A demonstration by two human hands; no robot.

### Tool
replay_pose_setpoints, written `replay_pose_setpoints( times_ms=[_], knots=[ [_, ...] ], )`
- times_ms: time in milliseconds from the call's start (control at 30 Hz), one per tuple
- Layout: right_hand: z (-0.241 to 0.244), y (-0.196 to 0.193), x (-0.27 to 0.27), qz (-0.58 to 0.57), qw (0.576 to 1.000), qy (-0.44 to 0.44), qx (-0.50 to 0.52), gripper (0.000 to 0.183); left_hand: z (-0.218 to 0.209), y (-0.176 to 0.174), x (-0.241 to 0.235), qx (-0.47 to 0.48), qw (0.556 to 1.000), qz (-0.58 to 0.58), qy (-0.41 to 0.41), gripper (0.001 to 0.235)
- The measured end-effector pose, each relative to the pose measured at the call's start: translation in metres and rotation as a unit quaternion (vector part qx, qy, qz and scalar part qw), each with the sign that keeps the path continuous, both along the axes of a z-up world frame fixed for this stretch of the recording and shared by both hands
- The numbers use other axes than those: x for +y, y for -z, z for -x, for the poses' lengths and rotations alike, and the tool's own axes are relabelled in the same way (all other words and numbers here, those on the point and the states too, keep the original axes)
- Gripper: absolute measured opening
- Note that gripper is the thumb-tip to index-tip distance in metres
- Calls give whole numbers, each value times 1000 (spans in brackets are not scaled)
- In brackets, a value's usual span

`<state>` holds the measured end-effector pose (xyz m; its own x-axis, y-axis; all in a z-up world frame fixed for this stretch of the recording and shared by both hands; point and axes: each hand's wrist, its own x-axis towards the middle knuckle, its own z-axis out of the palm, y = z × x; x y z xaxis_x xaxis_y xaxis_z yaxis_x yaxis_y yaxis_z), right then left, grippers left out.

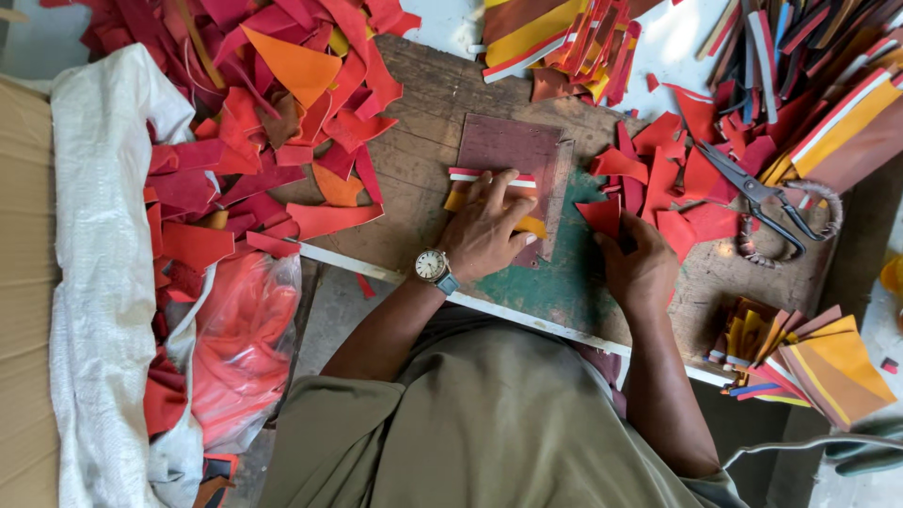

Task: The person assembles small craft items by layering colored foam pieces on a board. They use scissors to trim edges and arrange the pieces into a pattern, then place the finished unit into a stack.

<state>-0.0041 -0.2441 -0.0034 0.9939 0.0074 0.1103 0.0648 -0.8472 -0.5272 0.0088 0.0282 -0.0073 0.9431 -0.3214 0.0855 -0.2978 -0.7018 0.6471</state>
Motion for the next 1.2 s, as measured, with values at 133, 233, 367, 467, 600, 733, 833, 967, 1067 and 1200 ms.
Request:
replay_pose_setpoints(
  times_ms=[133, 233, 367, 467, 600, 733, 833, 967, 1067, 1200],
  knots=[
    [-1, 3, -5, -220, 964, 84, 122, 24, 0, 0, 3, 2, 1000, 26, -13, 44],
    [-8, 1, 7, -353, 908, 69, 216, 20, -1, -1, 2, -30, 999, 20, 0, 36],
    [-25, 0, 39, -367, 895, 81, 239, 22, -2, -5, 0, -43, 999, -19, 20, 36],
    [-39, -3, 54, -351, 899, 72, 250, 21, -3, -9, -1, -56, 998, -29, 25, 38],
    [-43, -4, 57, -314, 910, 58, 266, 19, -2, -13, -3, -56, 997, -42, 26, 46],
    [-41, -4, 55, -298, 921, 41, 247, 20, -2, -15, -4, -68, 996, -55, 30, 53],
    [-41, -6, 57, -295, 922, 43, 247, 21, -3, -17, -4, -46, 996, -74, 36, 52],
    [-46, -17, 56, -299, 912, 38, 278, 26, -5, -18, -9, -29, 995, -87, 32, 51],
    [-45, -25, 58, -270, 922, 27, 275, 42, -4, -17, -9, -12, 995, -95, 40, 51],
    [-49, -27, 63, -240, 935, 16, 261, 71, -2, -12, -11, -12, 994, -106, 32, 53]
  ],
)
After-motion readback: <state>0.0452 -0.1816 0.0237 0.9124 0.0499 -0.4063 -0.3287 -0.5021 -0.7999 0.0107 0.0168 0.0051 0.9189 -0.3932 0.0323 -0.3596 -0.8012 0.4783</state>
